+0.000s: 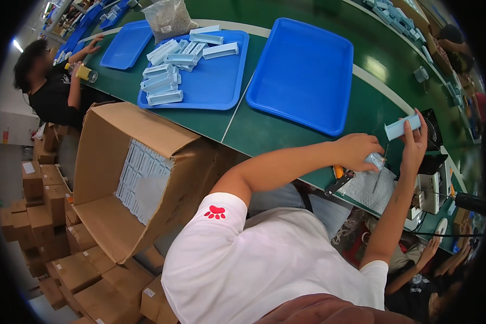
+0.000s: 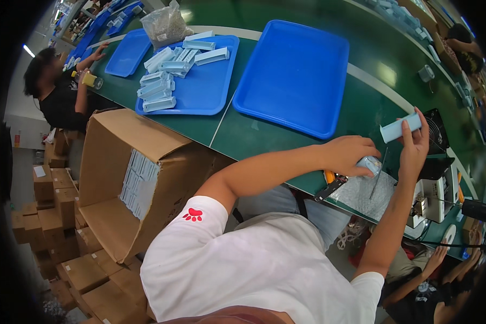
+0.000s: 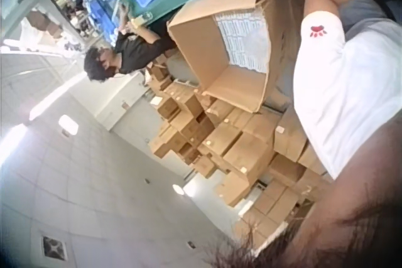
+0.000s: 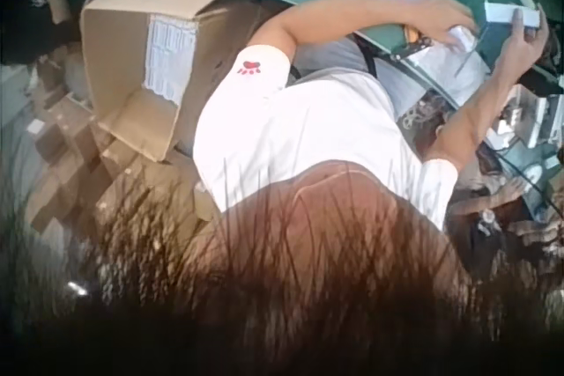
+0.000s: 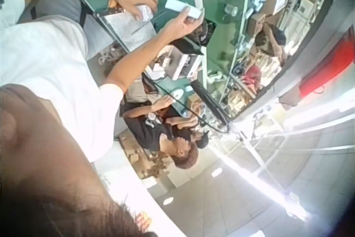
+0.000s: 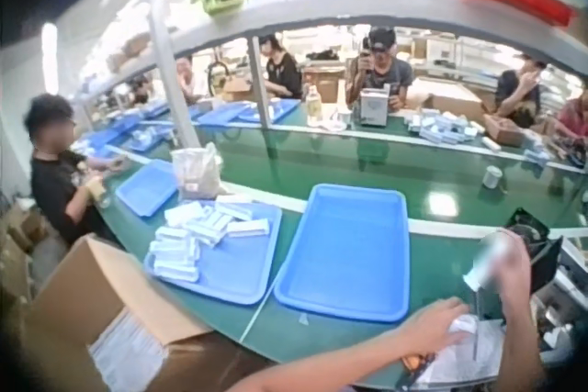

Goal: The person assembles a handheld electronic device, likely a portable fan, using a power screwdriver to secure screws into the casing. They insert a battery into the internal compartment, connect wires to the circuit board, and attach the fan head to the handle. The person places the assembled unit into a blue tray and repeats the process with another unit.

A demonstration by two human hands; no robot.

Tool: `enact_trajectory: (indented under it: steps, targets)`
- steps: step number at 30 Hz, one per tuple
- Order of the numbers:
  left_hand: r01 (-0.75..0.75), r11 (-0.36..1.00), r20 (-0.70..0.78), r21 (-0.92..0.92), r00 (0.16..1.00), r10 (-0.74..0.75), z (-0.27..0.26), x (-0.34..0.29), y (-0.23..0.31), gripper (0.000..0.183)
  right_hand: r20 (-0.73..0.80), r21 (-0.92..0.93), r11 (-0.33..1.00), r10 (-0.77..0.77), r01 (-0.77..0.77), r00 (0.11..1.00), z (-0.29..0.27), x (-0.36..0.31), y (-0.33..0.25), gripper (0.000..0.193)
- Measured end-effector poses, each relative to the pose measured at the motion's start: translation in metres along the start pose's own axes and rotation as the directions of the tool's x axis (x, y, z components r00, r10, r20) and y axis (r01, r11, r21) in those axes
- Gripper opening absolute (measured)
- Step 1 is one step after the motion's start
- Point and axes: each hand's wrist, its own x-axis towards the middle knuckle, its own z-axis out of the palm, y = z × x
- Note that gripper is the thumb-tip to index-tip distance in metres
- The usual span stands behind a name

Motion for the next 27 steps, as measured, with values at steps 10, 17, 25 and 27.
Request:
enact_trajectory:
  steps: [10,17,25,27]
  targets:
    - [-0.056,0.998,-0.037,0.032,0.998,0.058,-0.007,0.000,0.002,0.059,0.364,-0.741,0.627,0.071,0.242,0.929,-0.013,0.082,0.031,0.057]
    - [-0.077,0.996,-0.016,0.040,0.997,0.078,-0.007,-0.004,0.000,0.063,0.371,-0.843,0.386,-0.084,0.374,0.925,-0.018,0.080,0.026,0.054]
    - [-0.026,0.997,-0.043,0.070,0.999,0.030,0.011,-0.002,-0.015,0.062,0.726,-0.353,0.813,-0.073,0.463,0.683,0.122,0.050,-0.093,0.035]
    - [0.027,0.999,-0.013,0.021,1.000,-0.026,0.007,-0.003,-0.012,0.064,0.862,-0.226,0.734,-0.156,0.641,0.482,0.193,0.049,-0.108,0.033]
